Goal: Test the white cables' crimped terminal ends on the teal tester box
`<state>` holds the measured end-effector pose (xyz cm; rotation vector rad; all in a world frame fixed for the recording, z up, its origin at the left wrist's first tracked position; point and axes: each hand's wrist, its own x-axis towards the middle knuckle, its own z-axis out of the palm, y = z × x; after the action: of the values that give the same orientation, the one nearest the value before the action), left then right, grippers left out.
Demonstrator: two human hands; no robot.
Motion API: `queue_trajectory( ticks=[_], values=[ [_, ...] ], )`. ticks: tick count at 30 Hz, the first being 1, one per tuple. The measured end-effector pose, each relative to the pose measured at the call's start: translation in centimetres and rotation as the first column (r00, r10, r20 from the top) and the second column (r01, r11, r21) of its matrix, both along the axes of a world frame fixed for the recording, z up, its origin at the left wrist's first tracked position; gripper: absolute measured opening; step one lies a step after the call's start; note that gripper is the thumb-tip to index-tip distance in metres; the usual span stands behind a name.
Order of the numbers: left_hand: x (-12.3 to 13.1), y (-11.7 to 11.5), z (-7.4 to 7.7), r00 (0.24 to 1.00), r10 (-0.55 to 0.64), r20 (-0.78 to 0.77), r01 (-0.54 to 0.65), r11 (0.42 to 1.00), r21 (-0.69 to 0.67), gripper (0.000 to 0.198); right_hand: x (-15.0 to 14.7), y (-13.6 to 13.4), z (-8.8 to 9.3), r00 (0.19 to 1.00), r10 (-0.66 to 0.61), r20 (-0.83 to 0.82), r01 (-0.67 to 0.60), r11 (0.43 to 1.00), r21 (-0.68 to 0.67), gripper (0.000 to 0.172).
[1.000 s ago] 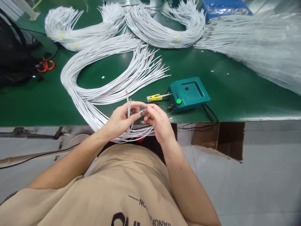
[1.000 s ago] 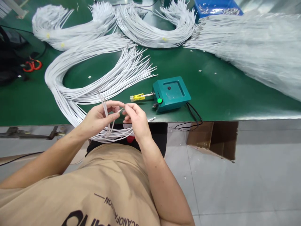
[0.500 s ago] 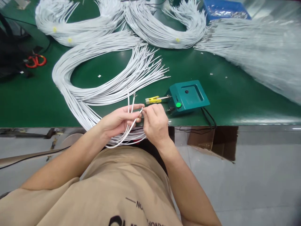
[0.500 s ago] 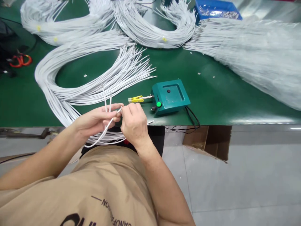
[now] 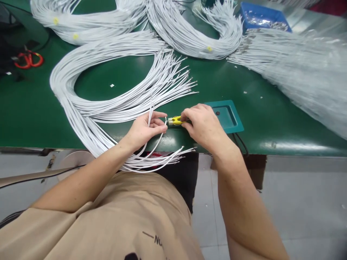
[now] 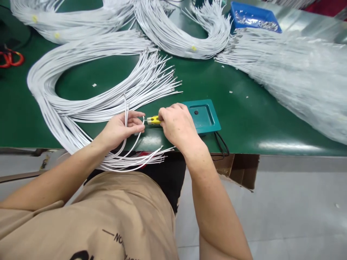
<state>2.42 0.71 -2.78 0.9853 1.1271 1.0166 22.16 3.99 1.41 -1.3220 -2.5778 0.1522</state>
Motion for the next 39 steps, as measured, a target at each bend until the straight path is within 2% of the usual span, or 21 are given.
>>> queue_trajectory(
  ticks=[3,8,14,17,19,22,24,28,30,34,37,39],
  values=[
    [0.2,0.2,0.1,0.999,0.017,-0.031,-0.017,1.000,0.001,0.045,0.1,0.1,-0.3,1.000,0.010,-0.021,-0.010,1.000,0.005,0.014],
    [0.6,0.4,-0.2,0.990,0.061,-0.126,-0.061,0.998,0.003,0.044,0.0,0.1,-0.5,0.998,-0.044,-0.055,0.046,0.998,0.038,0.018],
    [0.9,0.4,-0.5,0.969,0.041,-0.244,-0.033,0.999,0.035,0.041,-0.2,-0.1,-0.2,0.992,-0.105,-0.063,0.106,0.994,0.005,0.013],
    [0.9,0.4,-0.1,0.976,0.016,-0.219,-0.021,1.000,-0.023,0.042,-0.3,-0.7,0.5,0.988,-0.085,-0.126,0.088,0.996,0.015,0.015],
    [0.8,0.4,0.1,0.985,0.002,-0.170,-0.011,0.999,-0.050,0.041,-0.7,-1.4,0.9,0.969,-0.110,-0.219,0.125,0.991,0.057,0.019],
    [0.4,0.3,0.2,0.992,-0.002,-0.130,-0.005,0.999,-0.049,0.040,-1.9,-3.2,1.0,0.920,-0.176,-0.351,0.219,0.972,0.086,0.017],
    [0.0,0.2,0.1,0.992,0.003,-0.128,-0.006,1.000,-0.027,0.043,-3.2,-4.8,0.7,0.913,-0.148,-0.380,0.190,0.979,0.074,0.018],
    [-1.1,-0.3,0.6,0.989,-0.009,-0.145,0.013,1.000,0.024,0.053,-6.2,-7.9,-0.7,0.963,0.087,-0.256,-0.082,0.996,0.031,0.024],
    [-1.7,-0.5,0.9,0.984,-0.042,-0.176,0.047,0.999,0.025,0.046,-7.5,-9.0,-1.4,0.979,0.150,-0.135,-0.148,0.989,0.027,0.020],
    [-2.7,-0.9,1.3,0.980,-0.080,-0.183,0.088,0.995,0.036,0.033,-9.0,-10.5,-1.8,0.992,0.126,0.024,-0.126,0.992,-0.006,0.018],
    [-3.2,-1.5,1.3,0.994,-0.053,-0.098,0.057,0.998,0.033,0.033,-8.8,-10.7,-1.0,0.999,0.045,-0.005,-0.046,0.984,-0.172,0.015],
    [-3.4,-1.9,1.4,0.998,-0.056,-0.021,0.056,0.998,-0.006,0.032,-8.2,-10.1,0.0,0.991,-0.102,-0.084,0.074,0.957,-0.281,0.018]
  ],
)
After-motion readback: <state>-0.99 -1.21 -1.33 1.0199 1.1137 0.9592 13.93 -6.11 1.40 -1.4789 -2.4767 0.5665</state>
